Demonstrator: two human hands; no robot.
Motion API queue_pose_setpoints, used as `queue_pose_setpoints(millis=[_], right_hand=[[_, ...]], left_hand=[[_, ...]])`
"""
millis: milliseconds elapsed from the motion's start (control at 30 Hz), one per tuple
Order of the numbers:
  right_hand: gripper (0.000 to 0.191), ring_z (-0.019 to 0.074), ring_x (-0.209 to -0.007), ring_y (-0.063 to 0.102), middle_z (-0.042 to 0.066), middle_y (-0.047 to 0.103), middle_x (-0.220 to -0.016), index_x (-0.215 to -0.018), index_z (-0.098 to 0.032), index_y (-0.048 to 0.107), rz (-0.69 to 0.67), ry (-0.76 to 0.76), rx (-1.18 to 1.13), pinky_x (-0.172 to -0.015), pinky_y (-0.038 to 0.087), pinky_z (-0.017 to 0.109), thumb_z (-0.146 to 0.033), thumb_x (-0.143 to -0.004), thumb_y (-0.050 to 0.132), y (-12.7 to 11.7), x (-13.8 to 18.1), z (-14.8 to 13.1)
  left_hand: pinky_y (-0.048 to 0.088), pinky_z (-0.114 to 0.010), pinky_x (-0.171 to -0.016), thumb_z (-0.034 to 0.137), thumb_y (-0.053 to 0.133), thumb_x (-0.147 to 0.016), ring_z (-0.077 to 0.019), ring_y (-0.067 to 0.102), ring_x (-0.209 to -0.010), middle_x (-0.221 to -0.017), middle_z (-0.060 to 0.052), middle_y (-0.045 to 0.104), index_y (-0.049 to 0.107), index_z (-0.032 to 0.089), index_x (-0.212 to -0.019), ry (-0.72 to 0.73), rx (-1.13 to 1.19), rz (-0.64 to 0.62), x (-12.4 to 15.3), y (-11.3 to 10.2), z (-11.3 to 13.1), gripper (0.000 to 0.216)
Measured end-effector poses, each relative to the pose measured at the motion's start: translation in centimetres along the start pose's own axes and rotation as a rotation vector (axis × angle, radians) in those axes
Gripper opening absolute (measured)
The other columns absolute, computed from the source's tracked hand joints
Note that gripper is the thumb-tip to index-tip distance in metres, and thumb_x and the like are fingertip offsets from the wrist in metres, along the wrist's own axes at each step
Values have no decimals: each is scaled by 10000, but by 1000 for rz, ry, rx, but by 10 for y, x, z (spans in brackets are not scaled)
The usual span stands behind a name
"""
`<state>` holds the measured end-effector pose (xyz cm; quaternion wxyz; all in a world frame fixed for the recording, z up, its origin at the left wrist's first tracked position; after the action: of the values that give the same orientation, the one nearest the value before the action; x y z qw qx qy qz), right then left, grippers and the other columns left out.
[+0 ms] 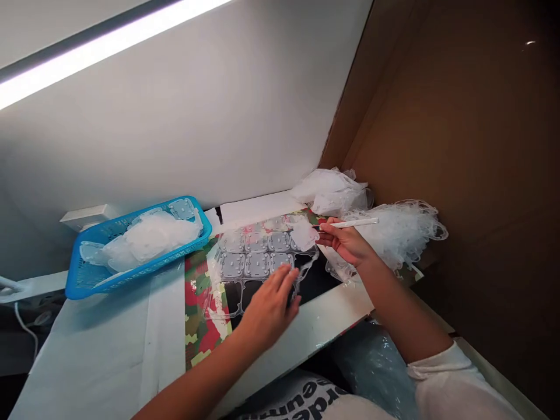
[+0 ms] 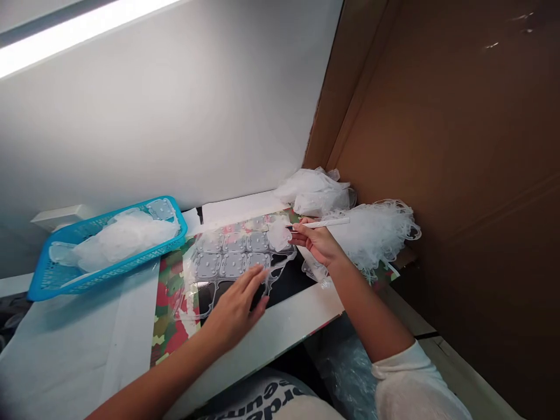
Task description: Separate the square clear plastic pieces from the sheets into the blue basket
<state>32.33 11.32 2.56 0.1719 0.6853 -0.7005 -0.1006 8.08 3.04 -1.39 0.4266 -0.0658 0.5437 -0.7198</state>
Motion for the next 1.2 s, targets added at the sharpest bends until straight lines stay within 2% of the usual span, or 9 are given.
queue_pose_setpoints(millis=[133,267,433,533,667,800,900,1033,1200], right_hand=[[306,161,-697,732,-16,753,-789,-674,-193,556,6,13,-63,-670,625,287,-238,-643,857,0,0,3],[248,174,-701,741,-2,762,-758,-749,-195,614,14,114,-169,-652,634,291,-182,-654,843,0,-3,9],[150,168,-732,744,39,772,-795,-776,-167,647,-58,223,-228,-688,629,270,-183,-736,791,7,0,23],[129,168,-739,744,41,776,-811,-790,-169,654,-80,255,-243,-688,628,274,-191,-752,776,11,4,26],[150,165,-753,742,36,778,-828,-778,-181,643,-99,269,-262,-705,625,278,-207,-737,786,15,9,27],[227,156,-724,726,-4,762,-792,-758,-197,625,-114,270,-245,-694,613,272,-242,-676,832,18,11,28],[243,170,-767,721,-15,753,-823,-741,-216,597,-86,96,-85,-735,593,303,-316,-704,815,20,9,29],[176,199,-948,691,19,747,-994,-740,-217,600,-103,-293,494,-879,519,351,-332,-842,687,29,13,34],[127,228,-992,663,65,725,-1084,-793,-203,611,-468,-233,963,-882,485,385,-273,-898,592,39,32,53]], left_hand=[[378,-516,-1118,361,548,-923,-329,343,-1415,-1494,-161,435,414,139,-1419,-20,-189,-100,15,14,-26,559],[209,-610,-1164,427,479,-954,-345,195,-1469,-1580,-70,303,352,233,-1475,53,-206,-175,33,27,-11,571],[247,-451,-1184,509,450,-951,-285,231,-1466,-1541,-90,382,360,182,-1467,386,-47,-344,40,25,22,617],[300,-389,-1159,470,444,-964,-269,329,-1428,-1500,-123,438,441,142,-1394,465,-26,-315,39,17,30,540],[350,-404,-1130,327,468,-963,-265,432,-1366,-1446,-150,497,505,126,-1322,238,-139,-163,32,11,18,413],[397,-453,-1090,353,524,-935,-305,438,-1360,-1456,-186,476,502,120,-1341,69,-302,-90,33,15,-2,469],[405,-436,-1086,410,528,-928,-302,442,-1358,-1472,-182,458,498,124,-1355,83,-346,-103,37,20,-8,515],[384,-437,-1102,432,505,-936,-300,429,-1368,-1477,-174,456,503,130,-1352,81,-349,-115,40,22,-6,514],[364,-433,-1121,417,532,-921,-289,438,-1362,-1457,-174,480,524,125,-1319,54,-289,-109,40,23,-6,494]])
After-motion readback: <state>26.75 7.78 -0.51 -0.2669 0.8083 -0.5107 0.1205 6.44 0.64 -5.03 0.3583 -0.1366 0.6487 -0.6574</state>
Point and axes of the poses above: each hand's wrist, its own x-axis away from the middle knuckle, its own y-axis out of the palm, z = x × y, the point moved 1 cm from there along -x, towards the middle knuckle
